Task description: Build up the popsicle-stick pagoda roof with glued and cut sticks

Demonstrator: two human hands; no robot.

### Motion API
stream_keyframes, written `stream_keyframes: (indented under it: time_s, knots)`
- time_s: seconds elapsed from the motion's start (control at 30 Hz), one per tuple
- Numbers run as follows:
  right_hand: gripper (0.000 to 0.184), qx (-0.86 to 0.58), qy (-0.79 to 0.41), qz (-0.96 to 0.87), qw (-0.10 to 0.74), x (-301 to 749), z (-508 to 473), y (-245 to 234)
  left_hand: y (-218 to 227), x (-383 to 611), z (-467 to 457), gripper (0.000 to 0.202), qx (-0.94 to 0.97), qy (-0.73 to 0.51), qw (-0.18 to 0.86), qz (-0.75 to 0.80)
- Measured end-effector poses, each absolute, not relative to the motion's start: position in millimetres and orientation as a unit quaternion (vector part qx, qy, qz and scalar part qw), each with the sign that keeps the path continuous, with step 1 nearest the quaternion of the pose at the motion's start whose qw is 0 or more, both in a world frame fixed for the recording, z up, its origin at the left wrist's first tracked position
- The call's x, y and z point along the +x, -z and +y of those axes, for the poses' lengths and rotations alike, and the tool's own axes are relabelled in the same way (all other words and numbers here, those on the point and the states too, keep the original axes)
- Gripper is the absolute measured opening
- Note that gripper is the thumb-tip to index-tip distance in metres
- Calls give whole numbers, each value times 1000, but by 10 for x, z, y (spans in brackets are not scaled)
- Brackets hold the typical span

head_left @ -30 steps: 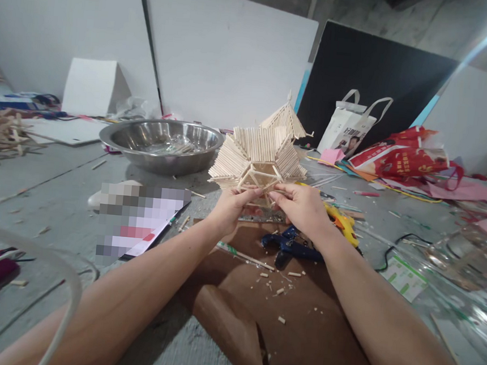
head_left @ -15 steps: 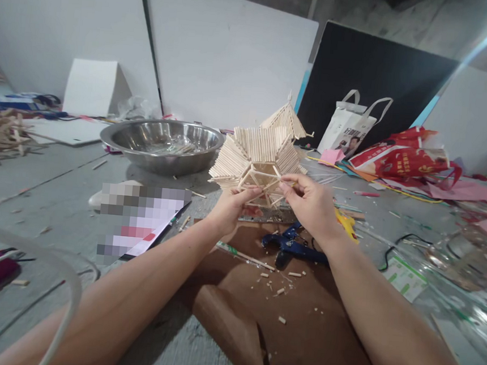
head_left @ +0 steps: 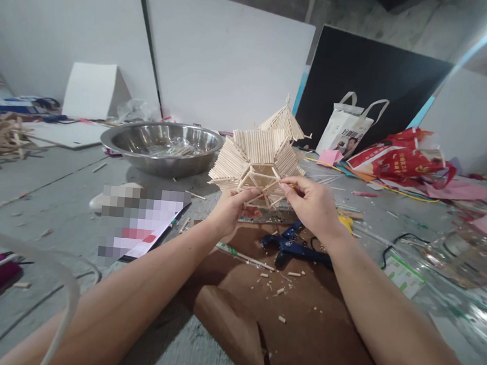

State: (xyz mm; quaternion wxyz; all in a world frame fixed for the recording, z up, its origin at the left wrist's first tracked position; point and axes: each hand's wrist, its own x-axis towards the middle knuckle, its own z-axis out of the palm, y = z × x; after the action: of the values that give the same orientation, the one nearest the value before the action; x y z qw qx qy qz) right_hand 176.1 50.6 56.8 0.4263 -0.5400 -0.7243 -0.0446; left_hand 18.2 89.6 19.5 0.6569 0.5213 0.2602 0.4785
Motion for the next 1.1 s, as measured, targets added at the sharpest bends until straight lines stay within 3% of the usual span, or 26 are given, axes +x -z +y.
stream_keyframes:
  time_s: [0.2,0.57,0.7,0.97,1.1]
  knots:
    - [23,-560,53,-741,368,1855,406,-673,-202,169,891,27,517,-482,659,257]
    - [25,-641,8,-685,346,2333,238,-278,-190,217,906,30,512,-502,627,304]
    - [27,-683,49,-647,335,2503,260,-274,-194,246,900,28,508,-518,615,308]
    - [37,-827,96,-539,131,2962,353,-202,-195,243,884,32,499,-530,616,299]
    - [37,-844,39,-524,110,3199,436,16,-216,233,873,32,491,-528,627,296]
